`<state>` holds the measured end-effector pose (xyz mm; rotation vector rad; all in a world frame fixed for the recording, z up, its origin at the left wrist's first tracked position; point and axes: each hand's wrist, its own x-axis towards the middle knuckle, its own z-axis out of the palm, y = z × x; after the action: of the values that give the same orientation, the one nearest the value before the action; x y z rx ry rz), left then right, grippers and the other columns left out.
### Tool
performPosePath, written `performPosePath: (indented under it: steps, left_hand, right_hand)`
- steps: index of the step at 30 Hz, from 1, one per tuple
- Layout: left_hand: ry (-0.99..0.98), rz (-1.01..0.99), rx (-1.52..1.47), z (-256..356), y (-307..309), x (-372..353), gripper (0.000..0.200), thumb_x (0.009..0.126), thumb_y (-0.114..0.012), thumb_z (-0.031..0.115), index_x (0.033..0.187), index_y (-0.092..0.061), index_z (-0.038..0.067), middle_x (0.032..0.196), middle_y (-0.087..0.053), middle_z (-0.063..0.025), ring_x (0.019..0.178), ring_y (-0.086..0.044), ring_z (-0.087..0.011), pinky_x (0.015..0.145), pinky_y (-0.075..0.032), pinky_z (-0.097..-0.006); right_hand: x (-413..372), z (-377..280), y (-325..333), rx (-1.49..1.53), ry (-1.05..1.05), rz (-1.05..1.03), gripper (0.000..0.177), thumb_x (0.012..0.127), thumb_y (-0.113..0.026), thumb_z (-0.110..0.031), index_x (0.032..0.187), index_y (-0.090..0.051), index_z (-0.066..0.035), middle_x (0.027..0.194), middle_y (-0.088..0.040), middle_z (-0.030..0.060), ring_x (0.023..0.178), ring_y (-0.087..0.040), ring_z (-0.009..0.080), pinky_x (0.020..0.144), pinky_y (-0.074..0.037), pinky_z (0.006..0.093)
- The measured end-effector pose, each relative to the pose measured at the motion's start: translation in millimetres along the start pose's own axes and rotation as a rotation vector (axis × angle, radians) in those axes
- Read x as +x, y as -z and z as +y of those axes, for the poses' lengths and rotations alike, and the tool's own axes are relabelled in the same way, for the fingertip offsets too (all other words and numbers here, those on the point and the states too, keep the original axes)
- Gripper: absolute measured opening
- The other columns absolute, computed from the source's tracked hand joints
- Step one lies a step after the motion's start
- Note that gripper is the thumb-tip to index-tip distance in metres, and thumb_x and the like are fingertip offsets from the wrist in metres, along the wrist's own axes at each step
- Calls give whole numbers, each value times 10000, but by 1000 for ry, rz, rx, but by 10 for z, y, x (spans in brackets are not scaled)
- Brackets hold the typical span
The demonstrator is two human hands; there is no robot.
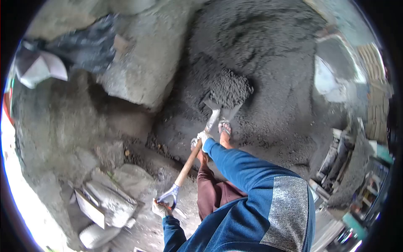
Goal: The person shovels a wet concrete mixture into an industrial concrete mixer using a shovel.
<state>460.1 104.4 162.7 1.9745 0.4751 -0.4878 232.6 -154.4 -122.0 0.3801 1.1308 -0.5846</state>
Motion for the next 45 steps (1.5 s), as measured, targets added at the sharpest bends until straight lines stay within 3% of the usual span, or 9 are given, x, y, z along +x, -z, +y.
performPosePath:
  steps: [7,13,19,21,23,27,32,36,45]
  left_hand:
    - [160,-418,202,11,-1048,-80,395,869,-638,327,596,-403,165,485,-352,24,376,-353,-136,350,-250,-324]
    - [139,-1097,256,510,-2841,-1954,485,863,-663,477,615,-383,169,502,-360,25,397,-382,-110,359,-242,-278]
    - [-468,-1861,15,1502,-3255,-5071,291,893,-633,328,749,-531,97,632,-549,-37,491,-505,-138,430,-376,-270]
    - [-1459,-1838,-401,1498,-3316,-5701,161,842,-658,186,856,-598,37,729,-608,-78,609,-594,-198,576,-491,-309]
    - [-1608,-2039,-471,1541,-2968,-6232,235,758,-731,162,945,-663,37,868,-641,-91,822,-632,-238,749,-510,-405]
    - [-2135,-2288,-282,1131,-2517,-6439,362,629,-793,240,929,-670,82,916,-630,-52,1037,-577,-289,1056,-306,-558]
    - [-2479,-2045,279,539,-2539,-5429,337,688,-729,437,823,-707,128,977,-660,-46,1103,-546,-250,943,-366,-577]
    - [-1843,-2007,910,279,-2973,-3953,336,773,-673,437,818,-721,107,849,-694,-56,912,-640,-290,888,-450,-467]
    - [-1923,-1041,805,1018,-1459,-1910,239,663,-682,348,775,-688,137,765,-635,-5,891,-583,-232,837,-386,-473]
  right_hand:
    - [-689,-1178,1443,258,392,253,120,826,-603,-134,917,-525,-126,785,-556,86,686,-598,298,633,-537,515]
    - [-3984,-2993,1311,676,873,43,157,784,-569,-34,822,-474,-152,714,-496,42,587,-509,274,563,-451,501]
    - [-6696,-4117,1763,796,1471,-43,157,948,-494,-235,838,-475,-124,634,-487,-7,549,-510,195,555,-479,418]
    - [-7362,-4117,1952,884,1486,-160,125,930,-519,-197,840,-477,-122,634,-492,-3,524,-495,182,550,-485,393]
    - [-7667,-4269,2571,988,1569,-76,93,900,-550,-142,840,-483,-118,626,-492,7,517,-491,185,549,-483,387]
    - [-7701,-3674,3353,950,1652,342,103,881,-603,-132,838,-514,-104,656,-510,35,551,-510,206,577,-486,392]
    - [-6745,-2670,3233,748,1696,169,261,937,-519,-240,710,-460,-127,589,-467,22,515,-466,189,544,-439,382]
    - [-5772,-1945,2224,818,1432,-109,275,818,-490,-268,553,-421,-247,497,-391,-35,491,-395,170,618,-364,348]
    - [-4097,-850,915,718,705,120,239,860,-533,-266,685,-460,-121,638,-485,16,643,-520,228,858,-485,516]
